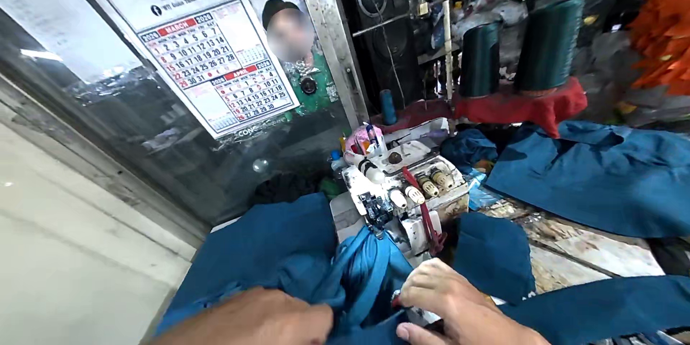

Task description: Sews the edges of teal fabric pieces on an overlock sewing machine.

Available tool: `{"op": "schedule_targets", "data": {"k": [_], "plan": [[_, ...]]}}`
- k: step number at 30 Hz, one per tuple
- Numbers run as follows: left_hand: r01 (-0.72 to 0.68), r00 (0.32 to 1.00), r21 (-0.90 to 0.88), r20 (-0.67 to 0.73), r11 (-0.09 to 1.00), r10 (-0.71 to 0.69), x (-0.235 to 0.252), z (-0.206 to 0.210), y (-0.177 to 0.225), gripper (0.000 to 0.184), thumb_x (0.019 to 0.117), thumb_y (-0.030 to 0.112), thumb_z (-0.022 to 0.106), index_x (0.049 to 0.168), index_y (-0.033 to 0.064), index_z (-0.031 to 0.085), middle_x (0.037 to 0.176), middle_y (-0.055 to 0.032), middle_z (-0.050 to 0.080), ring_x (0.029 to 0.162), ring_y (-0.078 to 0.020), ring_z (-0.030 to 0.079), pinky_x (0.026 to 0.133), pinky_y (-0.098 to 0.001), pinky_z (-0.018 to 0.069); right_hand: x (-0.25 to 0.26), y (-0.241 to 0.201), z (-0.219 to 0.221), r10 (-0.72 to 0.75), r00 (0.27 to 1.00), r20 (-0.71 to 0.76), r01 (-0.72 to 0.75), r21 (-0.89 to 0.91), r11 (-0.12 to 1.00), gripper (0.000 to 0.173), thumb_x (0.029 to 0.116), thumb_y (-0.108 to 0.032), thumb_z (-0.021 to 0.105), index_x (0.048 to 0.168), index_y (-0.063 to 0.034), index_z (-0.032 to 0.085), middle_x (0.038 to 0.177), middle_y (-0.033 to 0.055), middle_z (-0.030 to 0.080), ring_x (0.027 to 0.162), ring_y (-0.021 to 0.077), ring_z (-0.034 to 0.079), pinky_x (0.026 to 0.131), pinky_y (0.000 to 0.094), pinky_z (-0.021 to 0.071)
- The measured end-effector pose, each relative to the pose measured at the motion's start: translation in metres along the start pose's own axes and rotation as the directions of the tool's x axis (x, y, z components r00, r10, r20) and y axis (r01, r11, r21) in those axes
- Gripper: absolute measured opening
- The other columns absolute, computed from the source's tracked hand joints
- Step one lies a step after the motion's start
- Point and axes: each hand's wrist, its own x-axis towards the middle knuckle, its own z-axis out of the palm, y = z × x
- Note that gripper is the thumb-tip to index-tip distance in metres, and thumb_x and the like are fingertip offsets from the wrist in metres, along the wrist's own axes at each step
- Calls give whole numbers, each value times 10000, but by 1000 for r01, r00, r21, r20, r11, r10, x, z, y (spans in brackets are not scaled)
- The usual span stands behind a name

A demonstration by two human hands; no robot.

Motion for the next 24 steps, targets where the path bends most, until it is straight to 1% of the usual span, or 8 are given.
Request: {"op": "schedule_targets", "data": {"k": [4,7,11,14,17,19,22,24], "plan": [[-8,999,-76,-37,997,5,-16,-37,-14,275,1066,325,546,1062,114,722,869,-53,694,684,-184,652,617,-415,554,12,-2,-4,75,995,73,-90,247,965,439,1054,-499,506,1244,-162,712,1187,18,722,1156,153,650,1012,402,528],[-75,997,-186,-33,980,70,-19,-32,-23,286,1065,334,544,1061,99,706,896,-66,684,715,-174,652,635,-401,556,8,-2,-8,86,989,119,-129,417,900,405,1077,-439,491,1214,-144,732,1139,29,735,1046,134,688,933,390,572],[-152,986,-229,-108,961,130,-18,-15,-35,295,1076,337,521,1054,100,694,889,-46,667,708,-135,626,619,-346,538,-2,-1,-8,203,979,-4,-154,639,754,298,1084,-283,532,1209,-95,727,1136,33,747,921,133,736,753,348,648],[-183,978,-244,-141,952,152,-16,-8,-39,287,1080,339,513,1060,116,692,902,-27,671,739,-107,638,644,-319,553,15,-8,0,235,950,-205,-87,551,830,287,1041,-158,604,1315,-118,679,1280,27,706,829,115,732,677,304,651],[-207,971,-233,-166,950,171,-14,-6,-43,293,1079,358,509,1046,130,690,892,3,668,750,-77,633,644,-286,545,53,-25,2,80,981,-178,-18,327,945,438,998,-202,660,1432,-190,602,1344,2,668,813,64,684,684,284,608],[-215,966,-220,-191,952,174,-15,-5,-47,302,1079,381,500,1032,147,685,870,25,661,731,-54,621,627,-270,536,73,-31,-1,-16,994,-106,47,301,952,382,1000,-219,669,1375,-167,620,1222,-18,719,894,78,703,779,312,616],[-209,962,-231,-225,950,157,-24,0,-56,294,1078,372,506,1045,145,690,899,15,677,747,-62,625,641,-285,535,72,-25,-6,-42,995,-85,71,372,925,319,988,-207,694,1301,-152,665,1053,-23,744,796,60,684,709,265,602],[-208,954,-226,-261,952,146,-28,9,-63,293,1076,371,513,1047,141,691,888,17,671,731,-52,618,631,-267,535,60,-20,-13,-13,999,-53,35,446,894,349,983,-202,709,1324,-152,657,1027,-20,757,751,58,692,660,249,607]]}}
